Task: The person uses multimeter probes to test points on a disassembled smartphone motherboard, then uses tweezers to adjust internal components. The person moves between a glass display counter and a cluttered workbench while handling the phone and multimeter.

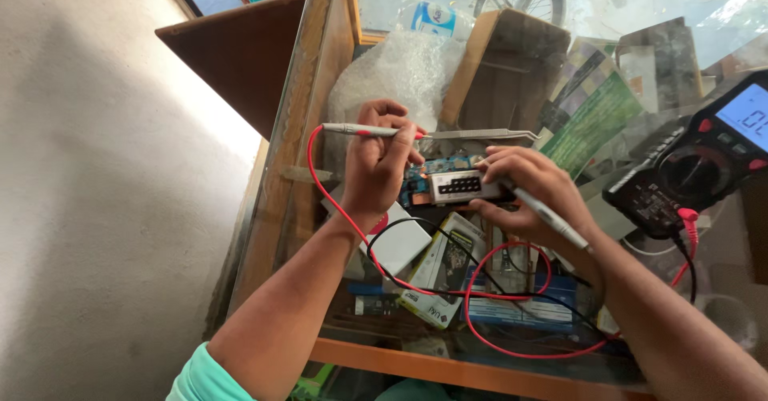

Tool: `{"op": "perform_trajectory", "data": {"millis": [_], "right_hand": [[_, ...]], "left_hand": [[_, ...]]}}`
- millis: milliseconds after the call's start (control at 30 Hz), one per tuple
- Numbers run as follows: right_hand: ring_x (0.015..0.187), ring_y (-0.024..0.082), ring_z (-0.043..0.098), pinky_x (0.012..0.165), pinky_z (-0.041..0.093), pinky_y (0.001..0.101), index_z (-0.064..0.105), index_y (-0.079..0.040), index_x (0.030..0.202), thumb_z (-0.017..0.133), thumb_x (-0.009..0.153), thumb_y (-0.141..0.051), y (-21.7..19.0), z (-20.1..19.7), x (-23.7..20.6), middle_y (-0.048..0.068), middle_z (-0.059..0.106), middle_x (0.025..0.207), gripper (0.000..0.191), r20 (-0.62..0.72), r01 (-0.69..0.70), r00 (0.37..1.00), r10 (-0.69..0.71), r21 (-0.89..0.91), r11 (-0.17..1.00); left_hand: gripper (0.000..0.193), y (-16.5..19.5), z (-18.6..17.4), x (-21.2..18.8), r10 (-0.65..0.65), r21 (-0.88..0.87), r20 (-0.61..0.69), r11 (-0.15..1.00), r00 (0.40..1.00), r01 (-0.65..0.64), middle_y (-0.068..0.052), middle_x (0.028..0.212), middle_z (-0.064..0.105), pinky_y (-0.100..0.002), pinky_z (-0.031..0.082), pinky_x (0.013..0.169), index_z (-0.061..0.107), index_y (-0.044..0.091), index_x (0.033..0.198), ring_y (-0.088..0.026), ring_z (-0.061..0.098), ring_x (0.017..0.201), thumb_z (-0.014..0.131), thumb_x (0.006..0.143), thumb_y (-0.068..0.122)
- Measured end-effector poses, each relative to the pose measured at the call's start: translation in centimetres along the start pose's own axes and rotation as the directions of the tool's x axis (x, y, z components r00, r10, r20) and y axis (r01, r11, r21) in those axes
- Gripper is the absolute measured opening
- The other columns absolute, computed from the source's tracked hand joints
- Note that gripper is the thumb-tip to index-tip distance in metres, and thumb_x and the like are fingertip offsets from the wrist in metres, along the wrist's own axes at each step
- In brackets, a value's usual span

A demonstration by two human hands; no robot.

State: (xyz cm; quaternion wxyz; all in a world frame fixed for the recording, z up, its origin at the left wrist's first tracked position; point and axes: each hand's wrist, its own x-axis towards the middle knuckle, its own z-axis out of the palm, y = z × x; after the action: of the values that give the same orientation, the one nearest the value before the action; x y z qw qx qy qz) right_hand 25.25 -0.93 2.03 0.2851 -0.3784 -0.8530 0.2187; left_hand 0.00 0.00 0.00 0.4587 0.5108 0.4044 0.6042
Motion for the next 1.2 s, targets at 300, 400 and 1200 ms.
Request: {"op": "perform_trajectory", "data": {"millis": [300, 400, 1200], "right_hand": [[0.11, 0.027, 0.069, 0.101, 0.054, 0.0433, 0.064, -0.01, 0.095, 0.072, 0.076, -0.009, -1.7, -1.5, -0.3, 0.008, 0.075, 0.107, 0.02, -0.283, -0.076, 0.959, -0.006, -0.277, 0.958], [0.093, 0.027, 0.069, 0.085, 0.055, 0.0411, 0.064, -0.009, 0.09, 0.078, 0.077, -0.016, -2.2, -0.9, -0.4, 0.009, 0.072, 0.098, 0.021, -0.253, -0.182, 0.962, 0.107, -0.297, 0.937], [0.128, 0.034, 0.058, 0.102, 0.051, 0.0427, 0.055, -0.007, 0.102, 0.089, 0.064, -0.019, -1.3, -2.4, 0.3, 0.016, 0.06, 0.128, 0.053, 0.122, -0.02, 0.993, 0.005, 0.119, 0.993]], "left_hand": [[0.017, 1.7, 0.1, -0.9, 0.125, 0.352, 0.083, 0.925, 0.989, -0.146, -0.005, 0.112, 0.071, -0.029, 0.058, 0.069, 0.062, 0.001, 0.107, -0.013, 0.076, 0.077, 0.058, 0.102, 0.017], [0.018, 2.1, 0.2, -1.1, 0.162, 0.491, 0.135, 0.846, 0.977, -0.208, -0.006, 0.105, 0.073, -0.033, 0.054, 0.065, 0.062, 0.001, 0.107, -0.018, 0.069, 0.067, 0.061, 0.1, 0.018], [0.032, 1.9, 0.6, -1.4, 0.012, 0.142, 0.363, 0.988, 0.932, -0.068, -0.006, 0.096, 0.069, -0.03, 0.056, 0.083, 0.045, 0.0, 0.129, -0.015, 0.074, 0.092, 0.055, 0.101, 0.011]]}}
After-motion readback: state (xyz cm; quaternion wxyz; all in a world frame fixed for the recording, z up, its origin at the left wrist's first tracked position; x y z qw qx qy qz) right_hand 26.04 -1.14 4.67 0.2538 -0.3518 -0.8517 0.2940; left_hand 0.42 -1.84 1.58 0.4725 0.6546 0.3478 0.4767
